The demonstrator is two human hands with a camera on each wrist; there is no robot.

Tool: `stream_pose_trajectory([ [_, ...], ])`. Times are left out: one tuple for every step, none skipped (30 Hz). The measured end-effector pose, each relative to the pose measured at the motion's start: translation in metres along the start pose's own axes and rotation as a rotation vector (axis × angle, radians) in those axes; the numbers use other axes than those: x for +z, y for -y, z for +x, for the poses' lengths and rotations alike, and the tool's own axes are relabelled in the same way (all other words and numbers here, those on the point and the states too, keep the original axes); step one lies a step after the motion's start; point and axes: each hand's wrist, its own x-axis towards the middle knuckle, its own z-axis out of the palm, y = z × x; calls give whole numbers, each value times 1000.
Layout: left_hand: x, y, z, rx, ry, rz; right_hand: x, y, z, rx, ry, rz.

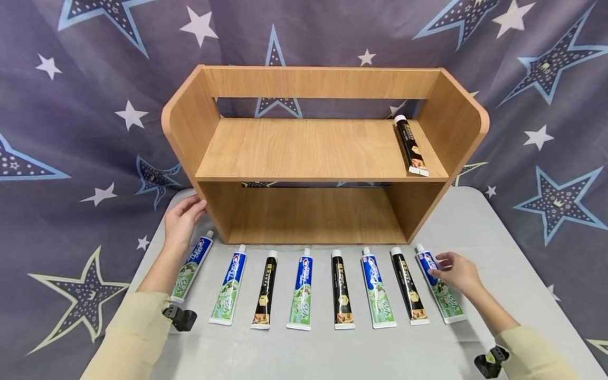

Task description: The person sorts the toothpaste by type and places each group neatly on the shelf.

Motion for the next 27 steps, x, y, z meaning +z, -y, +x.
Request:
stream_pose_trajectory([
  [0,0,0,0,1,-2,1,-2,0,13,8,6],
  [1,0,1,0,2,-7,1,-4,-1,22,12,11],
  [1,-1,1,2,3,-9,2,-6,-1,30,13,17],
  [1,-1,1,3,3,-16,3,-8,-1,41,14,23],
  [1,-1,1,4,5,-27,3,-9,-1,49,15,30],
  [1,-1,1,6,6,-34,3,-10,-1,55,15,34],
  [1,-1,1,10,8,-40,3,-10,-1,63,16,39],
  [1,0,1,16,9,-38,3,-11,-1,69,16,43],
  [1,0,1,18,11,-42,3,-11,0,76,18,45],
  [1,0,1,17,11,-49,3,-11,0,86,24,46],
  [1,1,0,17,13,-51,2,-11,1,94,32,42],
  [0,1,0,22,14,-39,2,-11,1,108,39,38],
  [0,1,0,21,14,-39,2,-11,2,121,49,33],
  [0,2,0,23,12,-33,2,-10,2,137,60,29],
  [-1,2,0,19,12,-41,3,-10,2,154,73,26],
  [-1,3,0,22,9,-32,3,-10,2,171,84,22],
  [-1,3,0,20,9,-31,3,-10,2,186,92,20],
  [-1,3,0,21,7,-22,3,-9,2,202,98,24],
  [0,3,0,16,6,-32,4,-9,3,215,103,29],
  [0,2,0,14,4,-31,4,-9,3,229,106,36],
  [0,2,0,7,4,-43,4,-8,3,238,107,42],
  [1,1,0,4,3,-46,4,-8,2,244,106,47],
  [1,1,0,-2,3,-57,4,-8,2,248,103,50],
  [1,0,0,-4,1,-56,5,-7,2,248,100,50],
  [1,0,0,-8,0,-63,5,-7,2,246,97,49],
  [2,-1,0,-9,0,-62,5,-6,2,243,93,48],
  [2,-1,0,-13,2,-65,5,-5,2,239,93,44],
])
